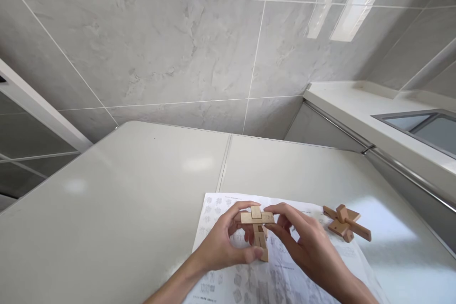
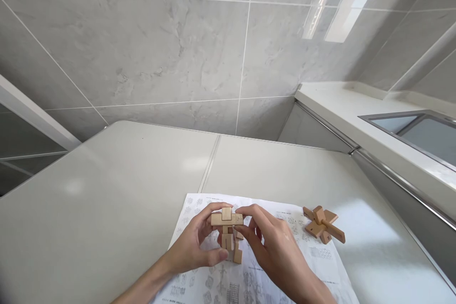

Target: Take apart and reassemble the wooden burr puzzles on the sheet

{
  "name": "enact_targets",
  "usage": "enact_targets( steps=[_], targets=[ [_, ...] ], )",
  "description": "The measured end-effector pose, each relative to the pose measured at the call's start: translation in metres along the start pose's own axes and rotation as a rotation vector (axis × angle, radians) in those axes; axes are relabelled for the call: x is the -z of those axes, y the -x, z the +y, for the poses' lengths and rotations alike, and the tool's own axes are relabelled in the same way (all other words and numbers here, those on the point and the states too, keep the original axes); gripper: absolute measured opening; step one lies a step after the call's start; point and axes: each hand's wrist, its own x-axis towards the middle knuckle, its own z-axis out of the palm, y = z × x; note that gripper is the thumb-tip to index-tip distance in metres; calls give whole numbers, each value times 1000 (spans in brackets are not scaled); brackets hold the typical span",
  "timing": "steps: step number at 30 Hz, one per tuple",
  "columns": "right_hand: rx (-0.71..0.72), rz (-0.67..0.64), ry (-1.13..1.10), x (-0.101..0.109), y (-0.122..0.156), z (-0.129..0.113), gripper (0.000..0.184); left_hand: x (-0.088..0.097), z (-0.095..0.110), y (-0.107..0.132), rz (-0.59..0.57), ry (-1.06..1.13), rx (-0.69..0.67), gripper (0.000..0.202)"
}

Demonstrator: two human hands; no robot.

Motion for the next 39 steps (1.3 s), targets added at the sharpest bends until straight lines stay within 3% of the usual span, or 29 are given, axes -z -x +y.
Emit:
enact_targets(
  steps=[8, 14, 18, 23, 27, 32, 36, 39],
  targets=[
    [-85, -52, -35, -1, -6, 1, 16, -1, 3, 0, 34, -5, 5, 66],
    [-150, -91, -10, 8, -19, 1, 22, 1, 0, -2, 132, -8, 63, 67],
    [-154, -210, 160, 17, -21, 5, 7, 2, -9, -4, 199, -22, 93, 67],
    [-90, -374, 319, 15, -18, 8, 19, 0, -16, -6, 206, -30, 124, 66],
    [-154, -428, 334, 12, -14, 5, 10, -2, -17, -8, 218, -39, 137, 65],
    [-262, -583, 311, 4, -14, -11, 44, 0, -16, -12, 221, -18, 131, 64],
    [-266, -593, 330, -5, -21, -18, 35, 1, -16, -11, 217, 13, 143, 65],
    [-260, -558, 161, -1, -27, -11, 34, 1, -16, -11, 209, 42, 145, 65]
  ],
)
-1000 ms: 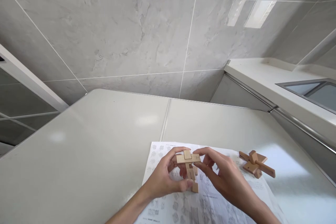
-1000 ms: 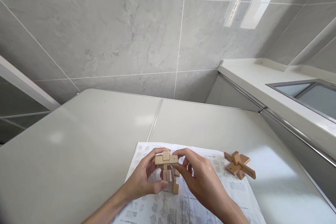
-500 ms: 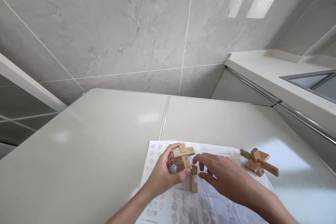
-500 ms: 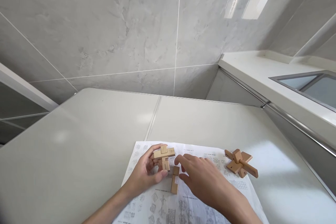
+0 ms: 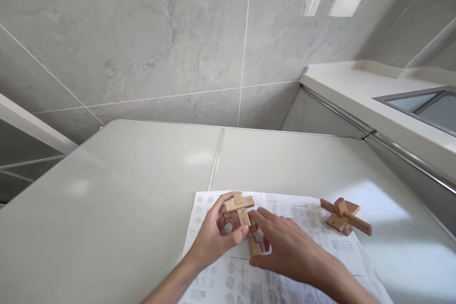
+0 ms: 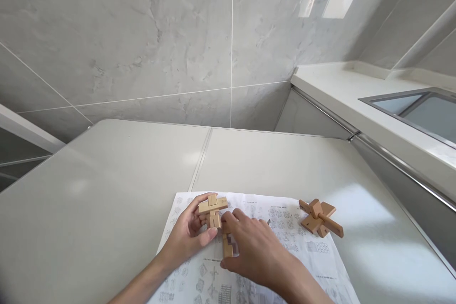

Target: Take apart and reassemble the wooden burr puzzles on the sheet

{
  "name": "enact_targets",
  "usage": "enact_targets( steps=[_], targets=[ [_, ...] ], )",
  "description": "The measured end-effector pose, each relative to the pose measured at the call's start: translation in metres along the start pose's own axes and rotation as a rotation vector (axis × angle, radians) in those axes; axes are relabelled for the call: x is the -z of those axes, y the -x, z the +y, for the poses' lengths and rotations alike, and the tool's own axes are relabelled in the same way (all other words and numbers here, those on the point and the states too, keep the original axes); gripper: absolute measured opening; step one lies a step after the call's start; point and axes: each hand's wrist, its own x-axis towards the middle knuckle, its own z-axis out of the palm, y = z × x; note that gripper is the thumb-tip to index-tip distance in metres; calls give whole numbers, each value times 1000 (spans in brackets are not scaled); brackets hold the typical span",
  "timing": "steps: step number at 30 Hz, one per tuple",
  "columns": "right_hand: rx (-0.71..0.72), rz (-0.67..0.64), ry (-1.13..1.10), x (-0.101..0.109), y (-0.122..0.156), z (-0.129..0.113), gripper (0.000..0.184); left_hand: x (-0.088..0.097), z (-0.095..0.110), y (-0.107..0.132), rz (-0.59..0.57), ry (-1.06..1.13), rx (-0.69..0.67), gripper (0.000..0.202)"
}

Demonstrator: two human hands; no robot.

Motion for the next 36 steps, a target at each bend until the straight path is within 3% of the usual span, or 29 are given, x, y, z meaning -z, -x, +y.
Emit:
enact_targets(
  steps=[3, 8, 12, 16, 22, 36],
  targets=[
    [3, -45, -305, 13, -2, 12, 41, 1, -1, -1, -1, 12, -14, 67],
    [10, -108, -578, 30, -5, 25, 42, 3, 0, 0, 8, 48, -61, 70],
    [132, -188, -900, 33, -8, 31, 34, 3, 1, 2, -5, 74, -96, 70],
    [209, -176, -1166, 31, -11, 37, 49, 3, 4, 1, -12, 151, -109, 72],
    [232, -195, -1243, 28, -14, 39, 51, 2, 11, -1, 57, 227, -84, 76],
    [207, -168, -1245, 18, -18, 39, 48, 0, 10, 6, 21, 100, -122, 72]
  ],
)
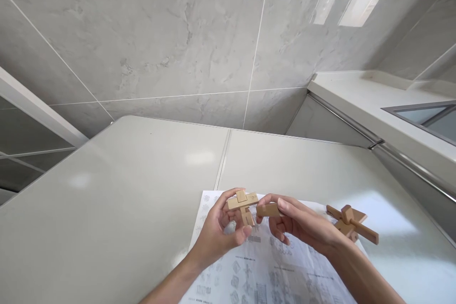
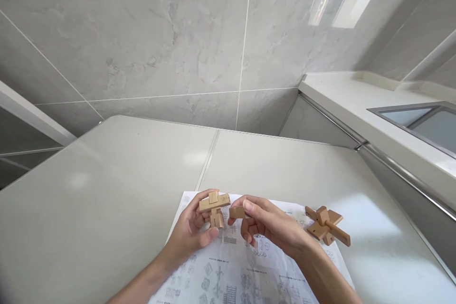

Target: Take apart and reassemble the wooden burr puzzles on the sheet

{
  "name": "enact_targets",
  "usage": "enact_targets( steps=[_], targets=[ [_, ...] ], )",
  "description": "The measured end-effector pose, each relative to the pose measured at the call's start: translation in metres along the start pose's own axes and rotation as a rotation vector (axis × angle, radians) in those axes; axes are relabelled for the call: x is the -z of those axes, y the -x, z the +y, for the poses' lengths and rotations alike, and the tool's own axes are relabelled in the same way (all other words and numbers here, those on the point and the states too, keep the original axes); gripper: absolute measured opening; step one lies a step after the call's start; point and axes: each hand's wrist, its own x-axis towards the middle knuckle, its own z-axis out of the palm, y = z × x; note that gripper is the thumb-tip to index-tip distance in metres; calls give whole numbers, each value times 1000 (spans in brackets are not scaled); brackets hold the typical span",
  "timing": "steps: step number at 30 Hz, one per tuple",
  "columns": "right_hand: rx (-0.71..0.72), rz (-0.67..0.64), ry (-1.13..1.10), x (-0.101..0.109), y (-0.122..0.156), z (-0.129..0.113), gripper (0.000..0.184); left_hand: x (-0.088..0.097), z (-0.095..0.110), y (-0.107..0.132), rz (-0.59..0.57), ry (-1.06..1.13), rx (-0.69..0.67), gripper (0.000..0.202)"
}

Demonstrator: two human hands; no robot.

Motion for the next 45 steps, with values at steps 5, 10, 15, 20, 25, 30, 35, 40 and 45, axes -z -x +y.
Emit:
enact_targets(
  steps=[5, 10, 15, 20, 25, 30, 35, 40, 45],
  targets=[
    [-62, 35, 33, -2, 2, 1, 43, 2, -3, 1, 11, -23, 24, 73],
    [-108, 18, 90, -4, 3, -1, 52, -1, -1, 2, 10, -55, 12, 71],
    [-72, -58, 130, -5, 1, -4, 50, -4, 2, 2, -8, -67, 10, 72],
    [-67, -79, 213, -3, 2, -2, 45, -4, 1, 2, 6, -109, -13, 68],
    [-82, -81, 275, -5, 5, -3, 53, -6, 4, 4, -15, -168, -11, 66],
    [-48, -73, 380, -15, 3, -6, 55, -10, 6, 6, -72, -283, -54, 68],
    [-23, -66, 451, -24, 3, -10, 57, -11, 6, 5, -106, -341, -71, 71],
    [-22, -59, 467, -23, 4, -10, 63, -9, 4, 5, -149, -383, -94, 74],
    [-64, -103, 449, -22, 4, -8, 59, -10, 1, 5, -206, -396, -118, 69]
  ],
)
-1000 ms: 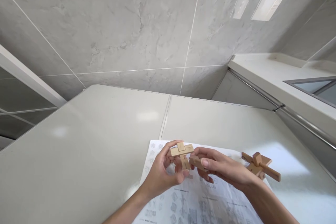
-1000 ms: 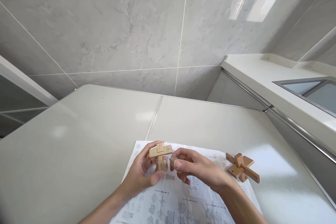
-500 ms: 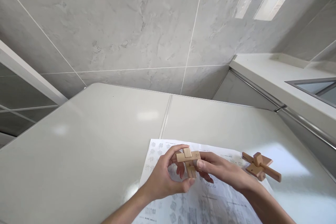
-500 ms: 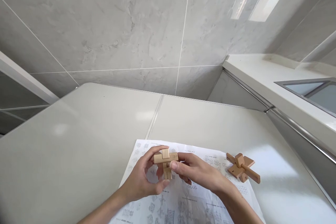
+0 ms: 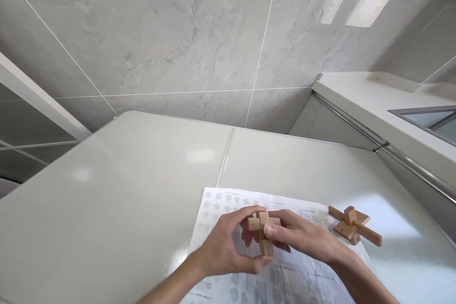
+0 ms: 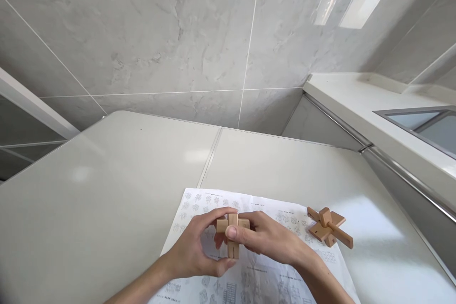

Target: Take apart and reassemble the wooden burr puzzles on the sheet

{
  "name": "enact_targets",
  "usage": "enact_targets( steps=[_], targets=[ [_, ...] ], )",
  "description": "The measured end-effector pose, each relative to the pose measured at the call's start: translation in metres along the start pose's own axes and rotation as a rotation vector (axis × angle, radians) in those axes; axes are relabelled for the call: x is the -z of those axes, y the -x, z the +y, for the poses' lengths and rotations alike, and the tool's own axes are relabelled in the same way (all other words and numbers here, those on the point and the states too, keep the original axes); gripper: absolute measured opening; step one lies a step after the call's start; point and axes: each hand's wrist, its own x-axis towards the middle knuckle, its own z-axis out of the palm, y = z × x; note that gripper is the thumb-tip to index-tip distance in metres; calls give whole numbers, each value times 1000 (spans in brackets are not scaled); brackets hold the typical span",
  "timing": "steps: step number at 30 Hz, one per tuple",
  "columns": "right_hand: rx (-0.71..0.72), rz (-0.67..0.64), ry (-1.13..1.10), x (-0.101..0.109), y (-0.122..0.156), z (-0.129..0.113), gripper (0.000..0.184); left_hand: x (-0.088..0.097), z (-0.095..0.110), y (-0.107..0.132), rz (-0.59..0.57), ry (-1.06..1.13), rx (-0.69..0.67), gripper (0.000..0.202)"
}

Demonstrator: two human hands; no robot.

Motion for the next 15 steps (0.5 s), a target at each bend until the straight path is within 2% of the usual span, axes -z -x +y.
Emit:
enact_targets(
  steps=[6, 9, 15],
  targets=[
    [0, 18, -42, -4, -2, 6, 59, 1, -4, -1, 42, -87, -33, 78],
    [-6, 57, -33, -8, -3, 9, 65, 2, -6, -1, 26, -71, -36, 76],
    [-24, 103, -3, -12, -2, 4, 77, -1, -3, -1, 73, -28, -78, 71]
  ],
)
